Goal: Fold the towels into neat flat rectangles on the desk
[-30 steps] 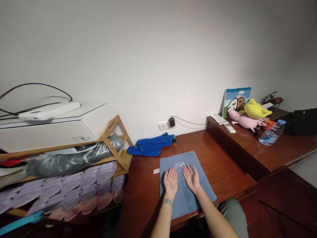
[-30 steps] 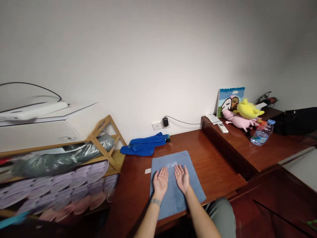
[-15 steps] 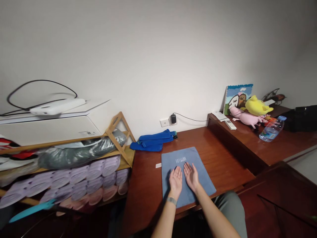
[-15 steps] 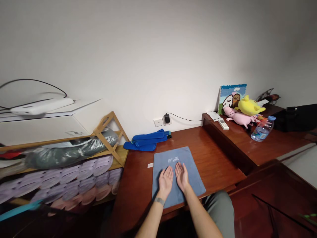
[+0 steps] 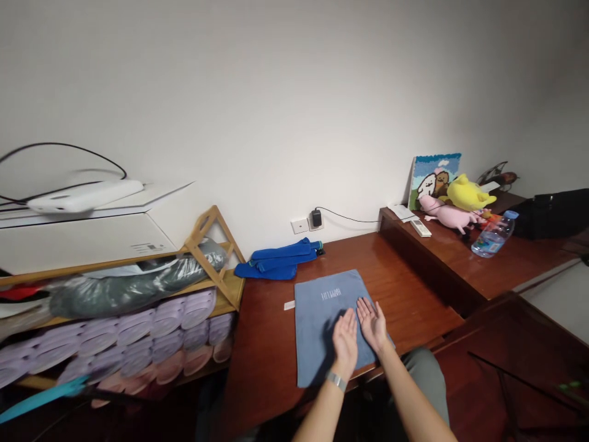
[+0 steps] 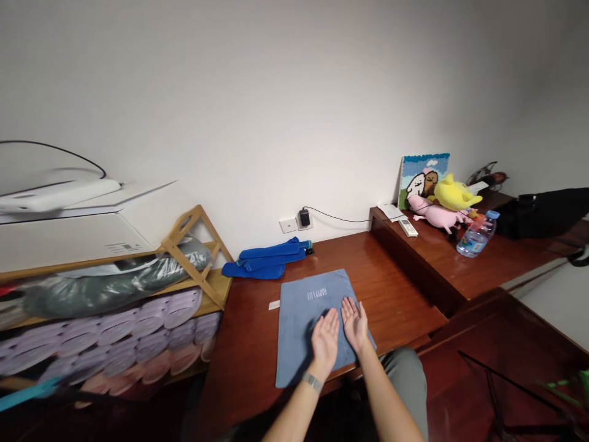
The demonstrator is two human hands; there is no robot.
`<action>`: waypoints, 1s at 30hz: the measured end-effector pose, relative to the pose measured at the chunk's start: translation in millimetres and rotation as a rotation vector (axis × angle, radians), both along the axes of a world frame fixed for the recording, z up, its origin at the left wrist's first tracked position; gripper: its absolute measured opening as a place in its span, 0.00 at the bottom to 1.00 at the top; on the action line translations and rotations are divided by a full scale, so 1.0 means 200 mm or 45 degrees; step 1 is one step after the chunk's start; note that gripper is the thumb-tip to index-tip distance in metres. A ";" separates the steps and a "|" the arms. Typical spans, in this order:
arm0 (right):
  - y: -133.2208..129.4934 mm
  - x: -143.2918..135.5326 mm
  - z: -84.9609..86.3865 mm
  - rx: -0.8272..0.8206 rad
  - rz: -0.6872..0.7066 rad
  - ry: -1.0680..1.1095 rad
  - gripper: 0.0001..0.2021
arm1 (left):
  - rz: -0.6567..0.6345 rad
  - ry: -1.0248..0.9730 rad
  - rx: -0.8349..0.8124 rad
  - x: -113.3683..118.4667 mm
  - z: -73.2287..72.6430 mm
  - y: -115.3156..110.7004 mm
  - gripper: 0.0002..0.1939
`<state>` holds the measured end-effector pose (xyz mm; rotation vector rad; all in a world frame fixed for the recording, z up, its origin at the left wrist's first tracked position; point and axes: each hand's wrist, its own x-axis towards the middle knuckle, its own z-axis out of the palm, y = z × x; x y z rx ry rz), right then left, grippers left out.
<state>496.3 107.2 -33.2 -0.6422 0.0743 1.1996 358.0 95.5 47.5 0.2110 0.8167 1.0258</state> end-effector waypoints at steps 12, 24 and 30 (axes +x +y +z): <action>0.00 0.02 -0.02 -0.019 0.016 0.012 0.18 | 0.480 0.325 -0.010 -0.52 -0.01 -0.01 0.26; 0.00 0.00 0.02 -0.038 -0.003 -0.023 0.17 | 0.174 0.206 -0.080 -0.24 -0.11 -0.19 0.23; -0.02 -0.02 0.09 -0.074 -0.023 -0.031 0.17 | 0.462 0.370 -0.059 -0.62 -0.10 -0.18 0.20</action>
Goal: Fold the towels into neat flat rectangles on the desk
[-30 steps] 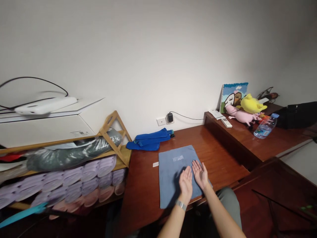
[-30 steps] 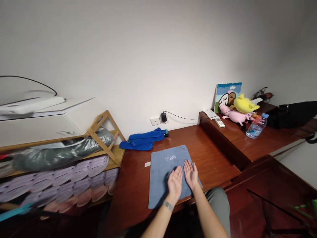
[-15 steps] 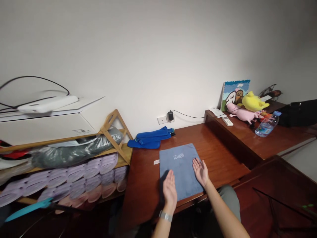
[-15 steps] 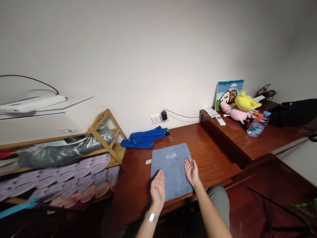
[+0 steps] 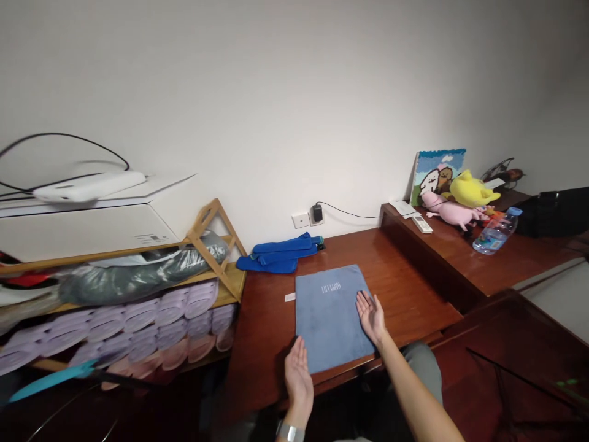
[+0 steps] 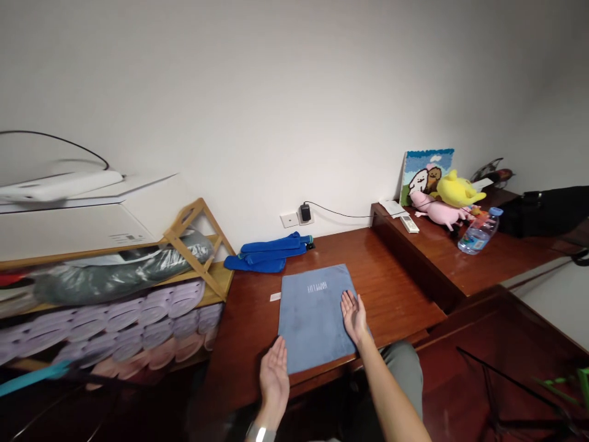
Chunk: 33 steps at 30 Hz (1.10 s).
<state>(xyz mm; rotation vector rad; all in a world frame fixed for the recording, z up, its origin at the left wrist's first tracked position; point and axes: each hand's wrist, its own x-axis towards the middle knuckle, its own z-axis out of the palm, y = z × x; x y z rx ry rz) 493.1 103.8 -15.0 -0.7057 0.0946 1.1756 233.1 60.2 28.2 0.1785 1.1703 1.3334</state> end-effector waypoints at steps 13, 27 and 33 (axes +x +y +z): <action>-0.26 -0.21 -0.13 0.038 0.222 -0.003 0.19 | -0.196 -0.232 -0.024 0.17 0.02 0.08 0.22; -0.31 -0.18 -0.05 0.102 0.184 -0.016 0.21 | -0.344 -0.224 0.189 0.11 0.07 0.10 0.20; -0.41 -0.03 -0.14 -0.042 0.060 -0.070 0.19 | -0.168 -0.187 0.012 -0.04 -0.07 0.11 0.20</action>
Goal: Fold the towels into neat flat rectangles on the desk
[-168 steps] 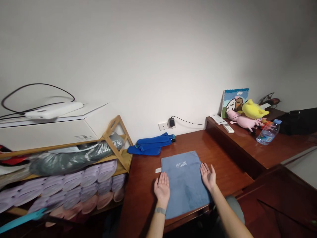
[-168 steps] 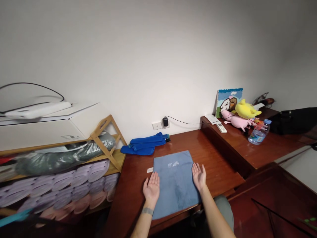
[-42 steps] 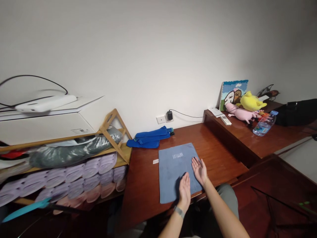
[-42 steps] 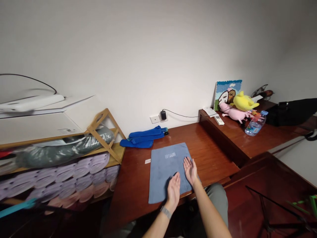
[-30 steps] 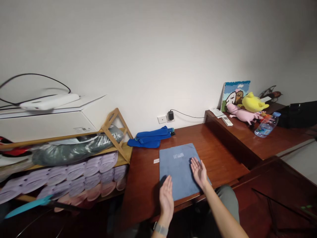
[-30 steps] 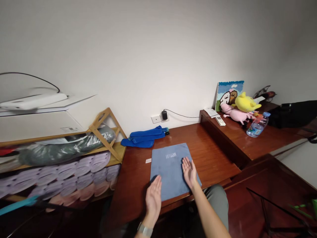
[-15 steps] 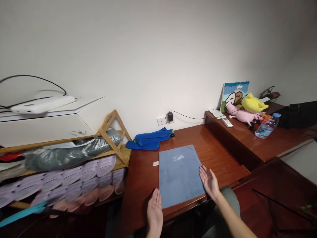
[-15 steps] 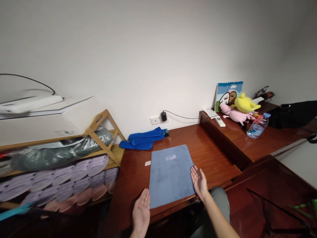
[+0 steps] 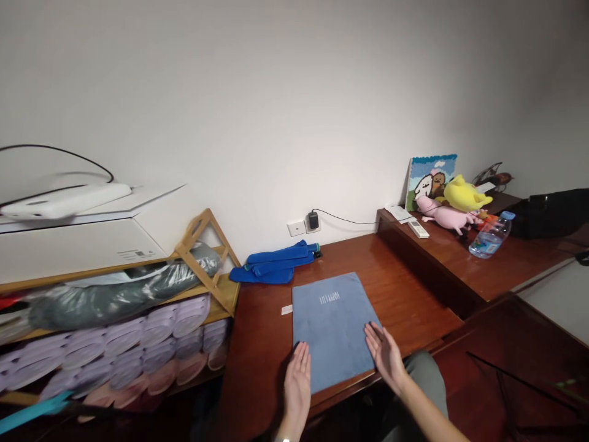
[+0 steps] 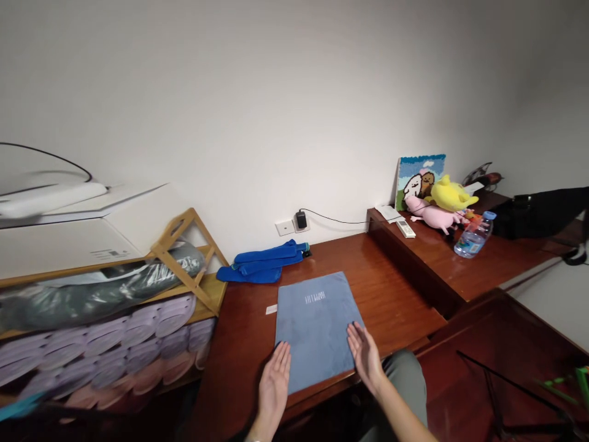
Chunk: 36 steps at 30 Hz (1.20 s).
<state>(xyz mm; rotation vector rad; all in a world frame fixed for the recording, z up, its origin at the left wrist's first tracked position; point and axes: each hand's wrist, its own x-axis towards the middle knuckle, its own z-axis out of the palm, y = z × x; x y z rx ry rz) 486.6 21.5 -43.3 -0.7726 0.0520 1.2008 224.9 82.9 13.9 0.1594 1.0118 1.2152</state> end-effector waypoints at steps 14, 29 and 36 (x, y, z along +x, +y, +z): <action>0.30 -0.25 0.11 0.058 0.043 0.076 0.12 | -0.032 -0.158 -0.090 0.21 0.21 0.16 0.23; 0.57 -0.19 0.22 0.219 0.096 0.122 0.17 | -0.048 -0.159 0.172 0.30 0.21 0.38 0.24; 0.58 0.13 0.12 0.034 -0.034 0.119 0.14 | 0.116 -0.029 0.008 0.14 0.09 0.49 0.24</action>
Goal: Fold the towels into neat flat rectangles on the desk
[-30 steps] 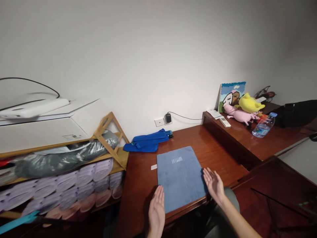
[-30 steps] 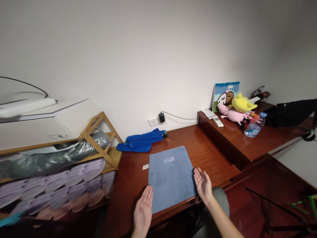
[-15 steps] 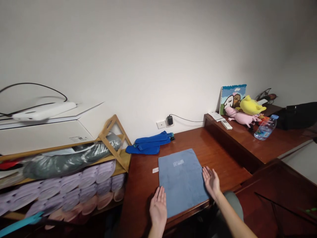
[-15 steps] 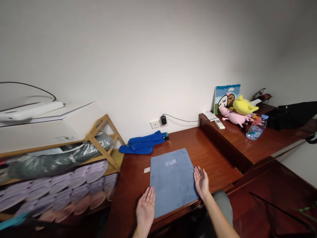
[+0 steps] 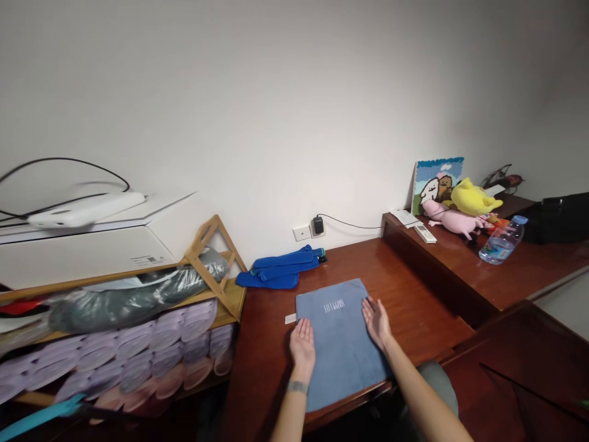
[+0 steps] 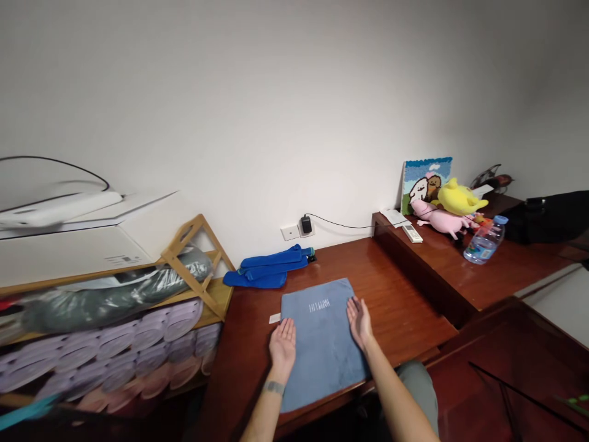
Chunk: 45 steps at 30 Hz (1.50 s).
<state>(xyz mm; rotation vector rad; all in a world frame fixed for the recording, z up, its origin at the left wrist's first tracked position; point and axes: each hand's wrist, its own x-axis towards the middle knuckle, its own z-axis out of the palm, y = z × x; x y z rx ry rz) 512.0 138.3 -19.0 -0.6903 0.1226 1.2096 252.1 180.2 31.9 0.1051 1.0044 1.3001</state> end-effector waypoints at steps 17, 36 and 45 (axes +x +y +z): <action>0.26 -0.20 0.07 0.037 0.097 0.063 0.20 | -0.061 -0.026 0.217 0.21 -0.08 0.24 0.31; 0.51 -0.29 0.07 0.065 0.194 0.072 0.20 | -0.141 -0.205 0.109 0.30 -0.02 0.38 0.32; 0.35 0.15 0.10 0.143 -0.195 0.034 0.24 | 0.164 -0.015 0.300 -0.18 -0.04 0.42 0.36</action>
